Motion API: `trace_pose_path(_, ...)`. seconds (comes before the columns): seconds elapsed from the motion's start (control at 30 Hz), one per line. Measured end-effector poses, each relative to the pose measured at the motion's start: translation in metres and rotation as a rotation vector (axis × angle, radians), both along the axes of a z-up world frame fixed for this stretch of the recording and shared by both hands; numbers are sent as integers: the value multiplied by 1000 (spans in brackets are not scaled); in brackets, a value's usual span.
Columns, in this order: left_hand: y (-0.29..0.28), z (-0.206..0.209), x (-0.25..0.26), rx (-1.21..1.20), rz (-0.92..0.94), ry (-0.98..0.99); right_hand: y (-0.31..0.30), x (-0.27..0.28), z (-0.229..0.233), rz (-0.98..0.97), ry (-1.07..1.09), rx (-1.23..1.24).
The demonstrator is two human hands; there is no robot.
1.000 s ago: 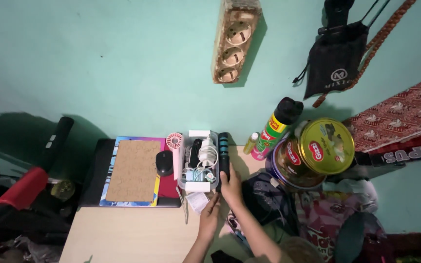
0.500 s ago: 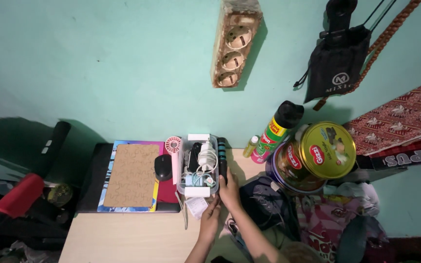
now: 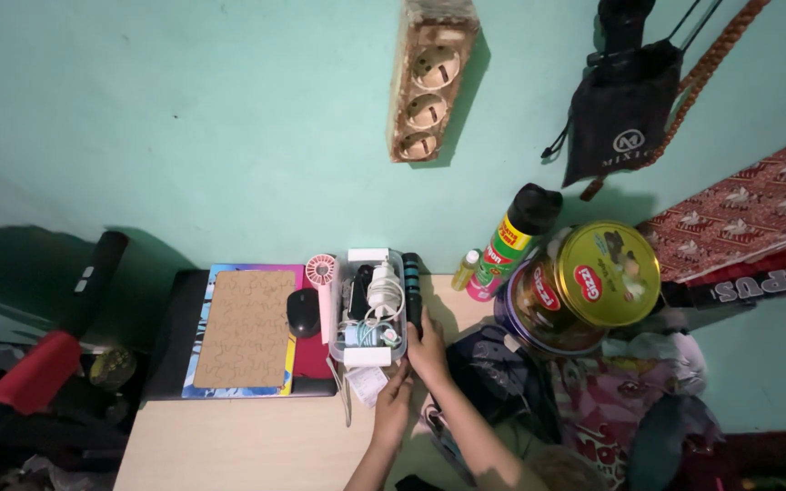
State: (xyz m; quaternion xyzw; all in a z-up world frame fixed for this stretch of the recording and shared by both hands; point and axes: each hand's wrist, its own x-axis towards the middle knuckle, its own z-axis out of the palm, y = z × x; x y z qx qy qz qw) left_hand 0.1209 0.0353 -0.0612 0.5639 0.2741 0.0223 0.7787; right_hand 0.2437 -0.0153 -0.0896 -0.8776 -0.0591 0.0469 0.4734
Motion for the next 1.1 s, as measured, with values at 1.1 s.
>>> trace_pose_path(1.1, -37, 46, -79, -13, 96, 75, -107, -121, 44, 72, -174, 147)
